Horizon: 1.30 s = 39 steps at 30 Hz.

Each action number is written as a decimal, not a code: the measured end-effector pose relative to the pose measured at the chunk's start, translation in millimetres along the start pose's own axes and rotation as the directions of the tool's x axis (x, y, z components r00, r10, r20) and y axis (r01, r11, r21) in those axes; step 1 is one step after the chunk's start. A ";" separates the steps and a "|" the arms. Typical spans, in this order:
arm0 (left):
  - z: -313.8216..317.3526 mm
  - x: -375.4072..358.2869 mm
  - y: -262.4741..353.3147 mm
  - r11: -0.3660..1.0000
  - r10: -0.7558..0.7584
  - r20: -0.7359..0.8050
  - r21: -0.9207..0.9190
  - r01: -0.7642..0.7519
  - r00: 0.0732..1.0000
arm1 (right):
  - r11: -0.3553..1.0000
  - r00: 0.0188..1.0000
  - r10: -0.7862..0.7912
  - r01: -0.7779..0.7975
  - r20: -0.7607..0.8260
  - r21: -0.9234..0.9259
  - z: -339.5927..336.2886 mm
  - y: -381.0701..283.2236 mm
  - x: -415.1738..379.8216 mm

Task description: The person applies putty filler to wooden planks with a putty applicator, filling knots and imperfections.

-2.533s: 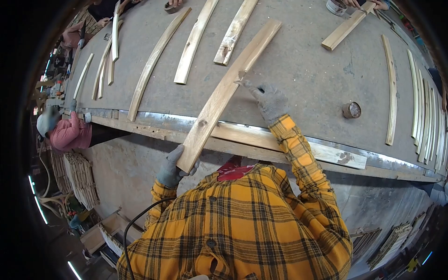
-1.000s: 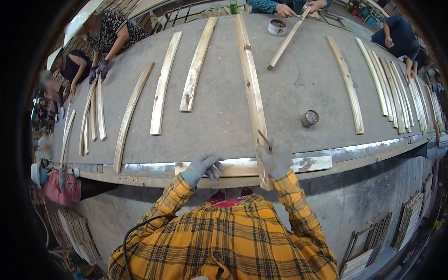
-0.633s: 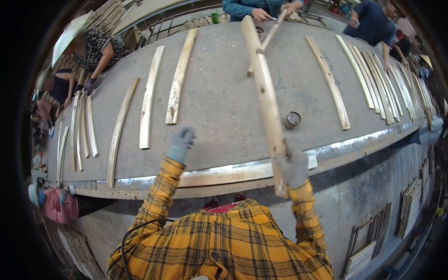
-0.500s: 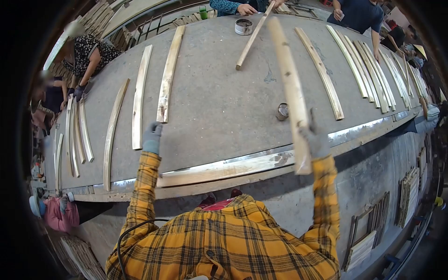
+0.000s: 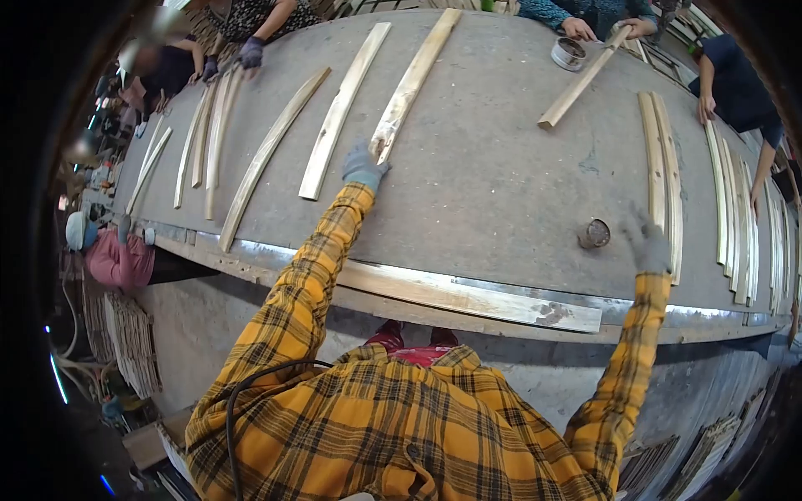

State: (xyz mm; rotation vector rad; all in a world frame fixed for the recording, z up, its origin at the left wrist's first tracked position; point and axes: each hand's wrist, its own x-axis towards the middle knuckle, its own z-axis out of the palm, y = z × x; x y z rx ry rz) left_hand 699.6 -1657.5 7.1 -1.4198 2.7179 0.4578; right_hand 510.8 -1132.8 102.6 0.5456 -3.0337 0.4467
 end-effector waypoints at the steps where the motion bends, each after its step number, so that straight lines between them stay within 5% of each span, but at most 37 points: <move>1: 2.1 -0.9 -2.3 0.999 0.024 0.006 -0.034 -0.024 1.000 | 0.977 0.978 -0.207 0.206 -0.034 -0.047 11.8 -12.5 -13.8; 2: -0.7 -7.5 -4.5 0.999 0.014 0.009 -0.031 -0.014 1.000 | 0.976 0.977 -0.213 0.212 -0.026 -0.044 6.5 -44.7 -24.1; 4: -14.0 -27.7 -8.2 0.999 0.028 0.041 -0.046 -0.026 0.999 | 0.956 0.920 0.186 -0.088 0.346 -0.279 -15.6 -103.7 -41.4; 11: -26.3 -92.6 -60.8 0.994 0.055 0.057 -0.096 -0.050 0.997 | 0.992 0.977 0.130 -0.127 0.166 -0.027 42.6 -61.1 -38.3; 15: -44.5 -132.4 -95.2 0.973 0.123 0.008 -0.199 -0.119 0.992 | 0.979 0.961 0.195 -0.180 0.196 -0.094 50.5 -106.0 -43.8; 17: -55.7 -151.2 -108.1 0.942 0.203 -0.053 -0.263 -0.209 0.978 | 0.992 0.987 -0.005 -0.015 0.162 0.124 67.1 -128.8 -51.9; 19: -72.5 -170.7 -127.2 0.901 0.194 0.138 -0.417 -0.120 0.971 | 0.992 0.967 0.104 -0.083 0.233 -0.097 79.0 -168.5 -53.2; 20: -74.1 -175.2 -142.9 0.898 0.202 0.139 -0.421 -0.127 0.969 | 0.996 0.969 0.075 -0.061 0.235 -0.065 81.2 -190.4 -57.0; 22: -74.4 -183.4 -174.3 0.612 0.312 0.532 -0.746 0.262 0.787 | 0.998 0.971 0.049 -0.042 0.236 -0.035 87.2 -219.5 -61.6; 23: -77.9 -192.8 -181.8 0.613 0.315 0.534 -0.746 0.261 0.785 | 0.999 0.970 0.036 -0.030 0.239 -0.027 91.7 -228.7 -62.1; 25: -87.6 -213.1 -195.2 0.091 0.499 0.530 -0.819 0.566 0.686 | 0.999 0.964 0.027 -0.022 0.263 -0.024 98.9 -235.5 -60.2; 30: -82.7 -239.6 -233.5 -0.010 0.591 0.575 -0.696 0.718 0.566 | 0.981 0.979 0.166 -0.152 0.119 -0.123 77.2 -250.5 -73.9; 32: -82.5 -247.2 -239.7 -0.178 0.612 0.588 -0.549 0.817 0.529 | 0.962 0.972 0.231 -0.222 0.043 -0.162 65.4 -260.1 -81.4; 35: -69.5 -248.5 -258.2 -0.243 0.615 0.578 -0.509 0.826 0.536 | 0.988 0.983 0.150 -0.144 -0.106 0.064 86.1 -254.8 -80.0; 37: -69.3 -247.7 -263.5 -0.238 0.563 0.616 -0.518 0.821 0.551 | 0.852 0.999 0.024 -0.008 -0.024 0.524 145.1 -229.2 -69.5; 39: -78.0 -247.4 -260.6 -0.104 0.489 0.640 -0.632 0.768 0.593 | 0.876 0.913 -0.303 0.379 -0.273 0.297 129.7 -286.9 -86.3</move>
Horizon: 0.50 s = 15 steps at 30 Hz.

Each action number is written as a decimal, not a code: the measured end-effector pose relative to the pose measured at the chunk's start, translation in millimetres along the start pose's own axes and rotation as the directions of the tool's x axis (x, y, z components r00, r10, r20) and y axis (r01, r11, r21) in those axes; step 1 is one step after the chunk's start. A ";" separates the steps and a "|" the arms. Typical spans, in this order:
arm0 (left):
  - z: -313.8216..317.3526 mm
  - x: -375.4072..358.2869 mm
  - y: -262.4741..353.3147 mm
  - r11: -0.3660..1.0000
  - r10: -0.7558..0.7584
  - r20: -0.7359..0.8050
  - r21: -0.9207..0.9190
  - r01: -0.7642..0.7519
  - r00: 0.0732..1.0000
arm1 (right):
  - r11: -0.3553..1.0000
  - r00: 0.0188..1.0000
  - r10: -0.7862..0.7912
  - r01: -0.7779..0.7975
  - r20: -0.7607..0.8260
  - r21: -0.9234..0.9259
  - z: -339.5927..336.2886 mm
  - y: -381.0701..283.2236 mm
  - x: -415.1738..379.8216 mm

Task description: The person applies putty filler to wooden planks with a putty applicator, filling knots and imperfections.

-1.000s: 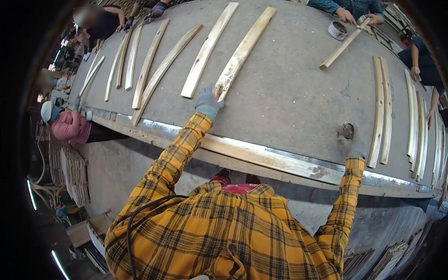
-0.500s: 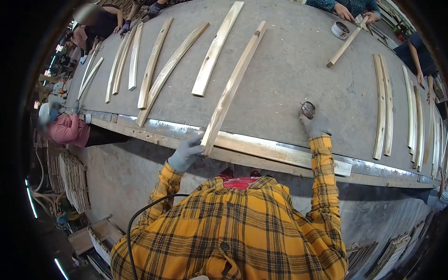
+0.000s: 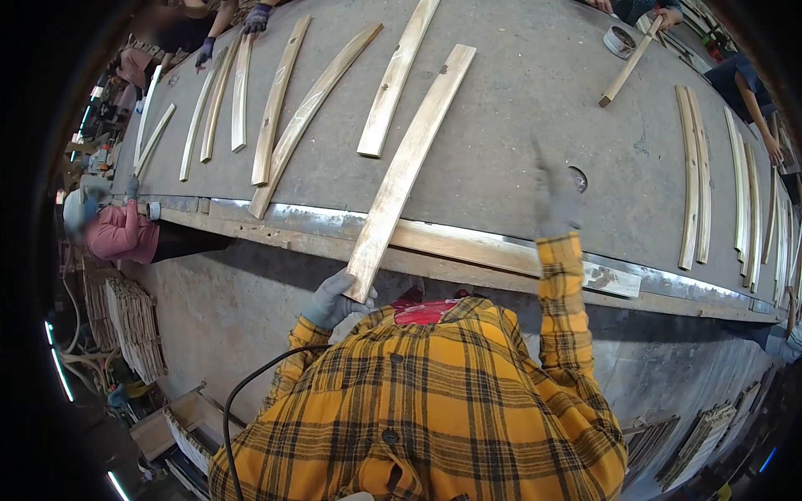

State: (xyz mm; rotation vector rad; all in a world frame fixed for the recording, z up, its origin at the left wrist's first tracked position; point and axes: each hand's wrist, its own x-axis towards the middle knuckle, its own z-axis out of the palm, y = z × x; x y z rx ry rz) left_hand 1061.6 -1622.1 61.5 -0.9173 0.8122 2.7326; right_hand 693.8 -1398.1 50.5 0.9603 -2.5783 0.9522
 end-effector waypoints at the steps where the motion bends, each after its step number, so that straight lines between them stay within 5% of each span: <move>1: 2.2 0.0 3.6 0.983 0.038 -0.076 0.182 -0.024 0.996 | 0.681 0.874 0.429 -0.480 0.229 0.553 14.7 -16.6 3.9; 2: 3.0 1.2 3.5 0.956 0.054 -0.182 0.294 0.002 0.982 | -0.068 0.581 0.530 -0.697 0.618 0.714 30.1 -29.4 7.8; 3: -2.0 2.7 -0.2 0.954 0.055 -0.174 0.298 0.000 0.983 | 0.293 0.668 0.497 -0.730 0.553 0.618 45.3 -42.8 -0.1; 4: -10.3 5.9 -8.9 0.732 0.284 -0.257 0.681 -0.036 0.924 | 0.616 0.745 0.431 -0.655 0.509 0.438 55.5 -54.0 -8.0; 5: -11.3 5.9 -12.3 0.369 0.516 -0.222 0.929 0.020 0.827 | 0.618 0.749 0.435 -0.652 0.501 0.439 59.0 -64.0 -8.4; 7: -15.1 -2.3 -12.3 0.316 0.606 -0.163 0.948 -0.048 0.779 | 0.785 0.865 0.308 -0.466 0.396 0.407 62.2 -74.0 -7.8; 9: -24.2 -12.5 -11.0 0.178 0.666 -0.110 0.984 -0.014 0.738 | 0.808 0.883 0.305 -0.438 0.356 0.394 74.6 -64.4 -9.3; 11: -35.7 -23.1 -12.5 0.243 0.640 -0.143 0.970 -0.023 0.755 | 0.828 0.899 0.298 -0.411 0.321 0.382 77.1 -65.3 -4.0; 14: -36.1 -39.1 -7.6 0.132 0.660 -0.041 0.989 -0.062 0.750 | 0.784 0.835 0.383 -0.520 0.394 0.340 77.7 -63.3 6.5; 15: -28.7 -48.7 -1.5 0.465 0.526 -0.221 0.883 -0.060 0.821 | 0.787 0.833 0.403 -0.526 0.378 0.322 81.5 -60.6 10.1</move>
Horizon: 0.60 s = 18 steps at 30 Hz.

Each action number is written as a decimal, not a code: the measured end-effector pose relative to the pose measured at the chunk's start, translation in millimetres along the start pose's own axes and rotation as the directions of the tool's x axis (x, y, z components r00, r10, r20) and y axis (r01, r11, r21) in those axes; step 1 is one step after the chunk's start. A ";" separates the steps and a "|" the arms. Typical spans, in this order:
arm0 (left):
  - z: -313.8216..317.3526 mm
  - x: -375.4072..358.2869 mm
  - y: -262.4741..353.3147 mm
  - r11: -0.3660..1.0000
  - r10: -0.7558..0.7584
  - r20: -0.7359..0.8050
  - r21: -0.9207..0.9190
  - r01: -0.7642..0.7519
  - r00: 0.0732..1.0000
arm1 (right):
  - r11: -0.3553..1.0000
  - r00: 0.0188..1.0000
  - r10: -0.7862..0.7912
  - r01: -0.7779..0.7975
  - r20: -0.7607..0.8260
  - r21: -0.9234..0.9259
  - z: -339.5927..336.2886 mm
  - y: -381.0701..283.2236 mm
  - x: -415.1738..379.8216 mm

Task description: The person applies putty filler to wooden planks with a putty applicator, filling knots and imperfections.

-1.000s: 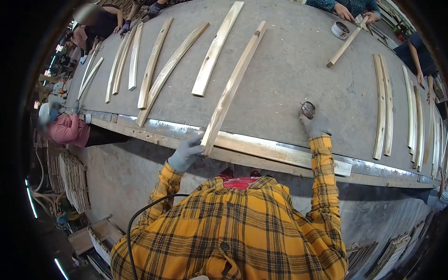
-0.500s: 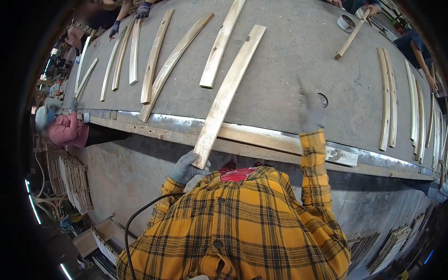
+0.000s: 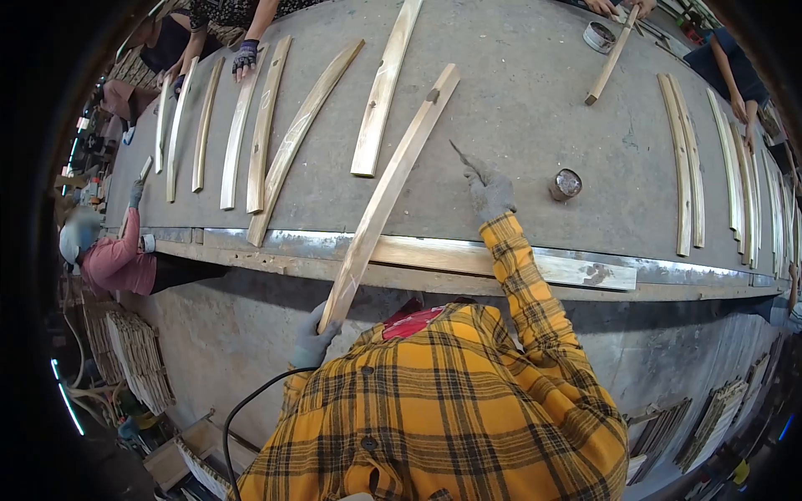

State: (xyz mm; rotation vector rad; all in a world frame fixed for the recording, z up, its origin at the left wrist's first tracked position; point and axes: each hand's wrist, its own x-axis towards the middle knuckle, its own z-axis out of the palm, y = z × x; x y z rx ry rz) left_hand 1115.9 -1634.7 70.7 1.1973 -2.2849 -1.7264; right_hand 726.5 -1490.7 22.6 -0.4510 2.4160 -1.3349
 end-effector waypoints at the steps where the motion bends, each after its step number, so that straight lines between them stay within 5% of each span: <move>1: -4.5 -3.6 5.2 0.939 -0.201 0.119 -0.260 0.226 0.972 | 1.000 1.000 0.010 -0.010 -0.023 -0.015 1.3 -1.4 5.3; 5: -17.2 -9.6 6.2 0.847 -0.244 0.255 -0.413 0.333 0.936 | 0.994 0.997 -0.059 0.054 -0.051 -0.100 11.8 -3.7 30.0; 8: -23.7 -8.2 -1.6 0.793 -0.271 0.317 -0.461 0.398 0.909 | 0.993 0.992 -0.114 0.116 -0.062 0.018 31.3 9.7 56.1; 10: -24.4 -7.3 -4.1 0.780 -0.255 0.323 -0.489 0.391 0.912 | 0.950 0.948 -0.275 0.241 -0.162 -0.199 40.6 8.5 69.3; 18: -33.2 -2.9 -5.4 0.763 -0.263 0.326 -0.505 0.403 0.908 | 0.843 0.947 -0.317 0.251 -0.062 -0.475 50.0 -31.2 115.9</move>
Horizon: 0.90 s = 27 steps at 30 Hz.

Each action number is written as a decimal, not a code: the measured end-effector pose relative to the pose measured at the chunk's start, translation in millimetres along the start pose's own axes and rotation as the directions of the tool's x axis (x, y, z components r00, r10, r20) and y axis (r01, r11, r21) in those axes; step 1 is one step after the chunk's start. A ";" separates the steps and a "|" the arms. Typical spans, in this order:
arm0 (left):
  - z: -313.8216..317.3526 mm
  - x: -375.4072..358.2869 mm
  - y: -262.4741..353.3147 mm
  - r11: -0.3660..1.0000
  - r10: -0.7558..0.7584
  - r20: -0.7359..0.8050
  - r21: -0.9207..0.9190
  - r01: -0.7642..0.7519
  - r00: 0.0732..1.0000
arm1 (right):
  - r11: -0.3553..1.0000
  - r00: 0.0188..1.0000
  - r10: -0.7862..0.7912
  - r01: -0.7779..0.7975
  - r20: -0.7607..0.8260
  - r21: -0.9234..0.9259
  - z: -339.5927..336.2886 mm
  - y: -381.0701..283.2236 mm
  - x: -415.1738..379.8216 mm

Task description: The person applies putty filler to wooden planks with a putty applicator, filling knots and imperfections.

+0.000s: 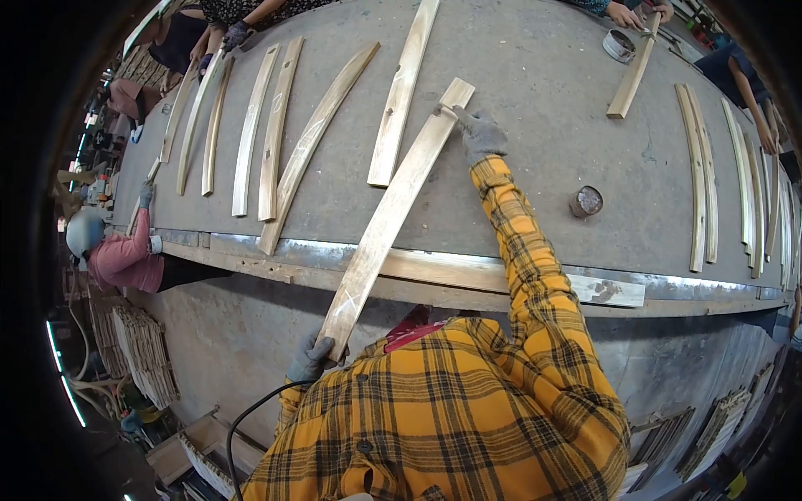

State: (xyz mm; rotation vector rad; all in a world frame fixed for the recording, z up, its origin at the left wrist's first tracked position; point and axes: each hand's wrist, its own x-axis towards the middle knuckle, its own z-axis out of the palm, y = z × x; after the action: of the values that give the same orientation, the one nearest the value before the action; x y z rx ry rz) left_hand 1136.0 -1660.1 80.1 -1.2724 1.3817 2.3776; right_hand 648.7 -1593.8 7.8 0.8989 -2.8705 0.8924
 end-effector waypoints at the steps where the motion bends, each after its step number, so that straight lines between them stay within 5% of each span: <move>1: 1.6 -1.7 4.8 1.000 -0.009 -0.006 0.016 0.009 1.000 | 0.998 1.000 -0.025 0.024 -0.012 -0.055 0.3 -2.1 3.5; 8: 0.9 2.1 10.0 1.000 0.019 -0.019 0.007 -0.018 1.000 | 0.983 0.993 0.116 -0.109 0.037 -0.151 30.3 10.8 1.9; 12: -3.6 5.3 16.7 0.999 0.017 -0.024 0.042 -0.016 1.000 | 0.983 0.990 -0.136 0.132 -0.027 -0.125 23.2 4.7 -18.9; 15: -9.5 6.6 16.7 0.996 0.024 -0.021 0.085 -0.022 1.000 | 0.992 0.992 -0.108 0.112 -0.068 0.059 13.9 3.9 -19.4; 17: -10.2 10.7 16.3 0.974 0.065 -0.030 0.221 -0.056 0.997 | 0.934 0.955 0.067 0.041 -0.288 0.356 28.0 19.2 -11.7; 18: -8.6 12.6 19.6 0.972 0.066 -0.024 0.227 -0.059 0.998 | 0.934 0.953 0.072 0.039 -0.294 0.355 34.5 24.2 -14.2; 19: -3.3 14.3 24.7 0.982 0.044 0.006 0.184 -0.045 0.999 | 0.885 0.945 0.316 -0.263 -0.081 0.383 37.3 24.5 -20.8; 20: 5.7 18.0 28.8 0.990 0.023 0.036 0.141 -0.028 0.999 | 0.765 0.835 0.533 -0.544 0.135 0.346 37.7 26.9 -28.7; 25: 75.2 72.5 46.9 1.000 0.002 0.184 0.028 -0.007 0.983 | 0.652 0.852 0.401 -0.523 0.335 0.549 -42.1 -57.3 -119.9; 27: 111.1 100.9 32.8 0.988 0.101 0.190 0.100 -0.122 0.977 | 0.787 0.780 0.443 -0.574 0.441 0.225 -59.7 -59.3 -133.4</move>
State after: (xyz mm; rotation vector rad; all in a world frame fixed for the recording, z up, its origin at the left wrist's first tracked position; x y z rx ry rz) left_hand 988.5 -1624.3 56.5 -0.9437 1.5399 2.3806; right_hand 781.9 -1532.9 66.4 0.2650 -3.4378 1.4593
